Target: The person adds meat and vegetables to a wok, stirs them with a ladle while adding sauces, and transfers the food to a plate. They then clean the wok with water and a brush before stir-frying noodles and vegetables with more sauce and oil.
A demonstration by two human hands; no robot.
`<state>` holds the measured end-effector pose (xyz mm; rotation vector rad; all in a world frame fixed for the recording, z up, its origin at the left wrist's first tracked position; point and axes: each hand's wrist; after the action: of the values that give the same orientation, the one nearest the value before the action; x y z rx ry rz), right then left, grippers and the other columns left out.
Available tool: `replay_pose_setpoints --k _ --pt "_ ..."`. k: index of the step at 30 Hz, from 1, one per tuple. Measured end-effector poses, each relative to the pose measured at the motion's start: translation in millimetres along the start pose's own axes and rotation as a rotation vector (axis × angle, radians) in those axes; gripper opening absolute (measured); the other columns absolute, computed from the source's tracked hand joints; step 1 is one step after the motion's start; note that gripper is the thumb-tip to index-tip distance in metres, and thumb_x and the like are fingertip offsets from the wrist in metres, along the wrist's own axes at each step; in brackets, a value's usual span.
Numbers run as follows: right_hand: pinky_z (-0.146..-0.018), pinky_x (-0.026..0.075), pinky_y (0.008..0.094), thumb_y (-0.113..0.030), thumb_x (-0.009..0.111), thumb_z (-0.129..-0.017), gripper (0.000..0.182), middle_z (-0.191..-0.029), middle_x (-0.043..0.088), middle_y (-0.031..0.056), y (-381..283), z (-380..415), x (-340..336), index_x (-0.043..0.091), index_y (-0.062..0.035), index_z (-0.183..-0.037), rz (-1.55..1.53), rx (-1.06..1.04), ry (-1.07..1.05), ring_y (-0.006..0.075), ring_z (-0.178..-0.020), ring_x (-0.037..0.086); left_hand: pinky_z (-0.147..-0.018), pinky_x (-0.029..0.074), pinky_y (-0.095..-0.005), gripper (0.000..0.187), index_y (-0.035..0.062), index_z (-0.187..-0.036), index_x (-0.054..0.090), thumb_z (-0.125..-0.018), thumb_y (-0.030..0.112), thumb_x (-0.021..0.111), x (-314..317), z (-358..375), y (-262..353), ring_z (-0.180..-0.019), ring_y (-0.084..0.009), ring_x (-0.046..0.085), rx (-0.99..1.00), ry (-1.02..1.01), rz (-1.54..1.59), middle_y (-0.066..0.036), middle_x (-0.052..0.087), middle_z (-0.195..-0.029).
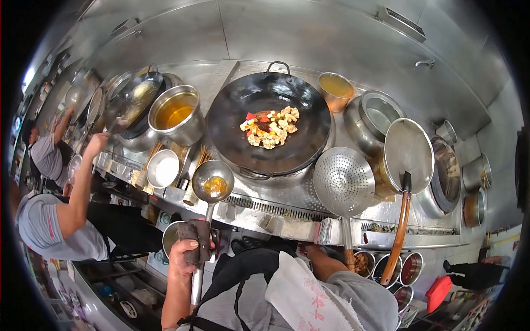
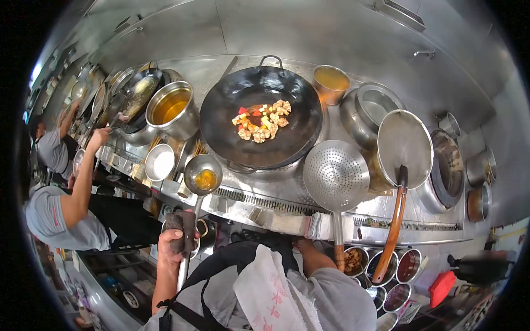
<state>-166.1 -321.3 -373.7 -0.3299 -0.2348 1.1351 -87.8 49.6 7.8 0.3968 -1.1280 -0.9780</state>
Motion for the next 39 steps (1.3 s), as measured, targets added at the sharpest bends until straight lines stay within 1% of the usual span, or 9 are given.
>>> replay_pose_setpoints --k 6,10,16,18,21,23,24,31,39 --pt "-0.069 0.052 0.0322 -0.026 0.057 -0.091 0.027 -0.085 0.067 0.0047 -24 27 -20 0.062 -0.008 -0.11 0.06 -0.081 -0.136 0.0178 -0.072 0.062 -0.063 0.056 -0.0382 0.074 -0.0017 -0.13 0.042 -0.061 0.014 0.064 0 10 10 -0.079 -0.0311 0.065 0.016 -0.016 0.051 -0.018 0.058 -0.1" --pt "-0.071 0.051 0.0327 -0.028 0.059 -0.089 0.027 -0.087 0.066 0.0056 -72 45 3 0.063 -0.0085 -0.107 0.535 -0.306 -0.288 0.0184 -0.076 0.062 -0.067 0.056 -0.0351 0.067 0.0005 -0.129 0.044 -0.067 0.014 0.064 -21 18 9 -0.082 -0.0272 0.064 0.073 -0.02 0.107 -0.016 0.058 -0.1" --pt "-0.075 0.05 0.0335 -0.032 0.063 -0.087 0.028 -0.09 0.065 0.0068 -74 97 113 0.065 -0.0093 -0.103 1.151 -0.642 -0.493 0.0194 -0.082 0.062 -0.075 0.055 -0.0381 0.066 0.0 -0.128 0.046 -0.065 0.012 0.065 -61 44 17 -0.083 -0.0282 0.065 0.116 0.101 0.183 -0.017 0.06 -0.104" --pt "-0.078 0.048 0.0291 -0.032 0.065 -0.086 0.035 -0.09 0.066 0.0077 -129 181 185 0.065 -0.0066 -0.11 1.093 -0.744 -0.652 0.0166 -0.083 0.061 -0.075 0.055 -0.0375 0.064 0.0007 -0.126 0.048 -0.065 0.012 0.066 -79 54 15 -0.084 -0.0275 0.065 0.109 0.181 0.156 -0.016 0.061 -0.103" --pt "-0.061 0.047 0.0302 -0.02 0.069 -0.081 0.026 -0.085 0.067 0.0102 -197 252 301 0.065 -0.0003 -0.097 1.195 -1.354 -0.605 0.0159 -0.068 0.06 -0.073 0.054 -0.0367 0.061 0.0011 -0.123 0.049 -0.065 0.011 0.066 -104 63 13 -0.083 -0.0252 0.064 0.116 0.234 0.179 -0.013 0.06 -0.099" --pt "-0.07 0.049 0.0388 -0.024 0.068 -0.082 0.034 -0.094 0.065 0.0155 -232 235 391 0.062 -0.0044 -0.108 1.284 -1.556 -0.543 0.0332 -0.08 0.062 -0.072 0.053 -0.0364 0.06 0.0014 -0.123 0.048 -0.066 0.011 0.065 -118 68 11 -0.081 -0.0234 0.062 0.141 0.266 0.176 -0.011 0.058 -0.097" --pt "-0.074 0.048 0.0389 -0.02 0.07 -0.079 0.035 -0.093 0.066 0.0145 -244 238 434 0.064 -0.005 -0.11 1.283 -1.81 -0.527 0.031 -0.084 0.063 -0.072 0.053 -0.0364 0.06 0.0014 -0.123 0.048 -0.066 0.011 0.065 -123 70 8 -0.081 -0.0234 0.062 0.145 0.277 0.212 -0.011 0.058 -0.097" --pt "-0.093 0.045 0.0417 -0.033 0.075 -0.075 0.058 -0.115 0.062 0.0168 -247 182 570 0.057 -0.0104 -0.126 2.125 -1.472 -0.281 0.033 -0.108 0.058 -0.076 0.052 -0.0356 0.065 0.0026 -0.125 0.046 -0.063 0.008 0.065 -155 74 9 -0.085 -0.0237 0.061 0.162 0.252 0.314 -0.011 0.057 -0.103" --pt "-0.088 0.048 0.0415 -0.024 0.068 -0.079 0.04 -0.114 0.06 0.0168 -235 166 575 0.061 -0.0067 -0.115 2.139 -1.58 -0.212 0.0335 -0.104 0.059 -0.075 0.05 -0.0346 0.059 0.002 -0.12 0.048 -0.064 0.008 0.066 -180 57 14 -0.085 -0.0209 0.059 0.156 0.23 0.336 -0.011 0.058 -0.099"
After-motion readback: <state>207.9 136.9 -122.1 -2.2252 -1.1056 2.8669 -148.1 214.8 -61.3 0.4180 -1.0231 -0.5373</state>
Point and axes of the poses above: each hand's wrist, its own z-axis away from the middle knuckle, its own x-axis out of the palm, y = z × x
